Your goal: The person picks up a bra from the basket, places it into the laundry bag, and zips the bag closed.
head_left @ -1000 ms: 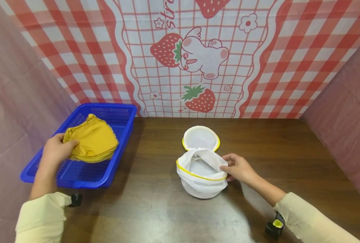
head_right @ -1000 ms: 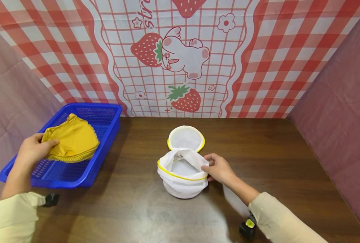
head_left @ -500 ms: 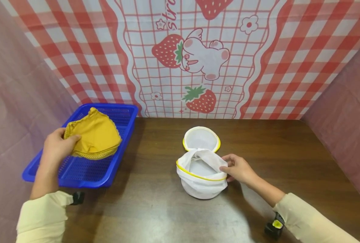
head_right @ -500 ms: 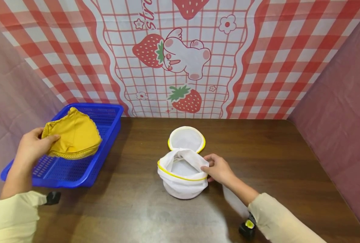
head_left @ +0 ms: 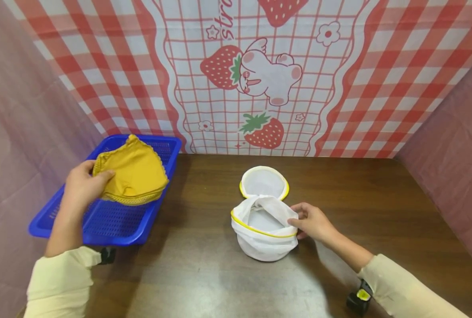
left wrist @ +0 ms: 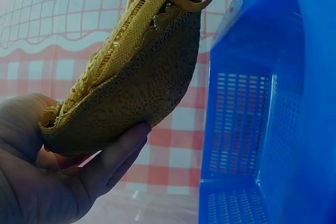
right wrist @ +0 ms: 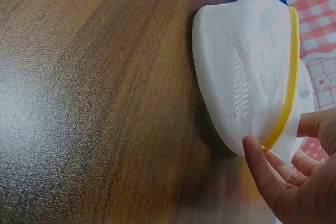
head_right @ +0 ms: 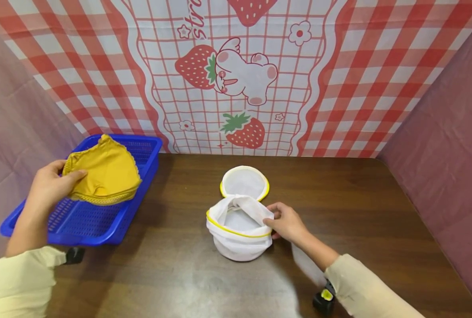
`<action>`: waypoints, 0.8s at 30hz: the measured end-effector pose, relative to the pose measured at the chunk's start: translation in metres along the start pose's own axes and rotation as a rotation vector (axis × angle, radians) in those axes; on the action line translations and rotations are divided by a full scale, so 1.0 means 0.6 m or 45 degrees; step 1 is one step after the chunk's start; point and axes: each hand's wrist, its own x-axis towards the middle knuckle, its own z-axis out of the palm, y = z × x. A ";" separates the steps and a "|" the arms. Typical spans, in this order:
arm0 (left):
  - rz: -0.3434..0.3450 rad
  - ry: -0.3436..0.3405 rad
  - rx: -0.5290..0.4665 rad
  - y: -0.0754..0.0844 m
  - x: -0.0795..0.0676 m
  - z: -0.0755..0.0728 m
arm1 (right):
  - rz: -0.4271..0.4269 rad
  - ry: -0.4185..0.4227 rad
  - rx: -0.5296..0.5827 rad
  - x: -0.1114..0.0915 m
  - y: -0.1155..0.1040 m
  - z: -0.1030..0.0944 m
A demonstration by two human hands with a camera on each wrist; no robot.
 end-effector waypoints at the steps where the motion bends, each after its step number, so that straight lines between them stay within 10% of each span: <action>1: 0.001 -0.005 -0.003 0.002 0.001 0.001 | 0.000 0.000 -0.001 0.000 0.000 0.000; 24: 0.069 -0.003 -0.046 0.033 0.007 0.035 | 0.004 -0.004 0.003 0.003 -0.001 0.004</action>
